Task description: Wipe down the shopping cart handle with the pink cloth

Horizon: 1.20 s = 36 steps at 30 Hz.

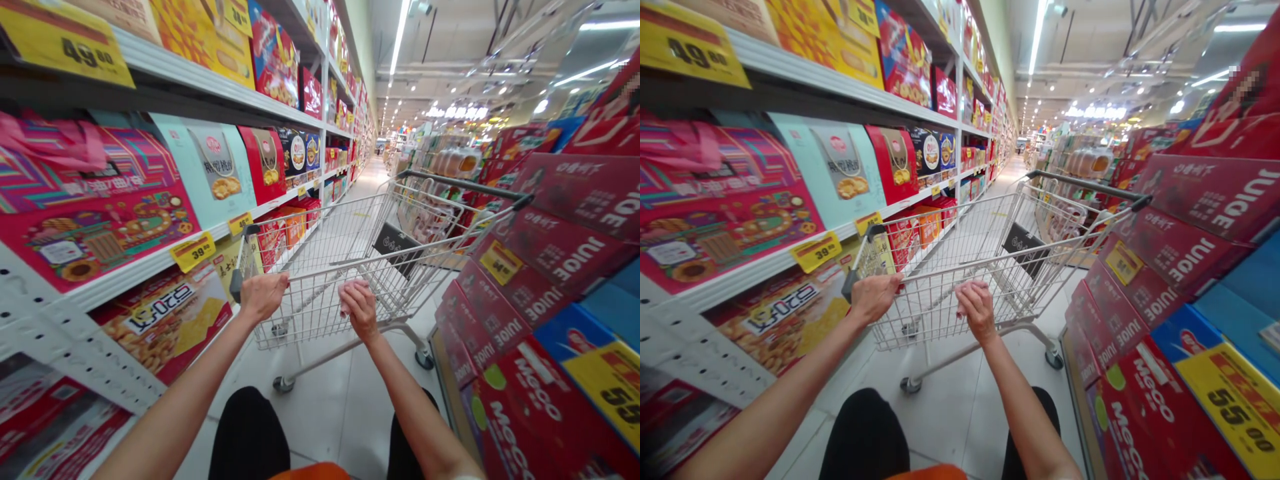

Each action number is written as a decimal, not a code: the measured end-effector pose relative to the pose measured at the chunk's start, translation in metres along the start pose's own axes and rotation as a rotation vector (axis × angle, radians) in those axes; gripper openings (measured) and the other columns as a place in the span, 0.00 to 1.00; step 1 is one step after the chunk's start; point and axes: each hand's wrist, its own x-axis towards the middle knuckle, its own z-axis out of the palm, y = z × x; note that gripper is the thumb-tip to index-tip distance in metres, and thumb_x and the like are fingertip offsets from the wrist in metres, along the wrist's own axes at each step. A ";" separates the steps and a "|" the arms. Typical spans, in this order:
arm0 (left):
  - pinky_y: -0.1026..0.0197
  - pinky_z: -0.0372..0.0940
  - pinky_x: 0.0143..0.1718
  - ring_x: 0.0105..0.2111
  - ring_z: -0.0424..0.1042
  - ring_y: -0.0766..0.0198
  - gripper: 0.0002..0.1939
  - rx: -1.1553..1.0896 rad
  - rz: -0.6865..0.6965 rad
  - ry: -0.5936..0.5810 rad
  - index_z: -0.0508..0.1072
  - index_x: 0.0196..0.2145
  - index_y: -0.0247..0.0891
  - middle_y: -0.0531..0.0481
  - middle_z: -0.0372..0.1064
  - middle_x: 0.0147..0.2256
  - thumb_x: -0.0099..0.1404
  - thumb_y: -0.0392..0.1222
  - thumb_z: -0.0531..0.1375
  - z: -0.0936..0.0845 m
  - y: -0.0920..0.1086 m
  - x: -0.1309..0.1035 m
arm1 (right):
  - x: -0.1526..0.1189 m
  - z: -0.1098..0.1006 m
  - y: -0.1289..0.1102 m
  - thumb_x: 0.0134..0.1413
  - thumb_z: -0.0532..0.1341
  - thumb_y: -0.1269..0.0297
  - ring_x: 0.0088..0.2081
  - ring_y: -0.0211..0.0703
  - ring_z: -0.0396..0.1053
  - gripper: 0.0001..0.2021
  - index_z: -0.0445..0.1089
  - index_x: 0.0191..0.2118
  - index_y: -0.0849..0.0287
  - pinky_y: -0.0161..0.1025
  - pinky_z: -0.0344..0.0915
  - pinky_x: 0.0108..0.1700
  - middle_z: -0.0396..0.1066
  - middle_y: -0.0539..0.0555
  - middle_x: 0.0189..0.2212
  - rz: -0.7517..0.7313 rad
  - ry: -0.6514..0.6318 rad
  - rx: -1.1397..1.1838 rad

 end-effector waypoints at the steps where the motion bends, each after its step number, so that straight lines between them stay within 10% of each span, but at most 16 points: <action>1: 0.58 0.56 0.32 0.40 0.76 0.50 0.37 -0.008 0.002 0.002 0.79 0.34 0.42 0.43 0.80 0.37 0.73 0.58 0.33 0.000 0.000 -0.001 | 0.004 0.005 -0.002 0.66 0.55 0.71 0.62 0.48 0.64 0.21 0.67 0.62 0.50 0.53 0.64 0.63 0.74 0.57 0.54 0.020 0.012 -0.011; 36: 0.57 0.59 0.40 0.37 0.74 0.57 0.31 -0.057 0.119 0.119 0.73 0.34 0.42 0.47 0.78 0.35 0.77 0.53 0.34 0.016 -0.012 -0.024 | -0.011 0.045 -0.094 0.63 0.58 0.72 0.53 0.48 0.69 0.21 0.69 0.60 0.51 0.51 0.66 0.57 0.79 0.55 0.47 -0.062 0.003 0.107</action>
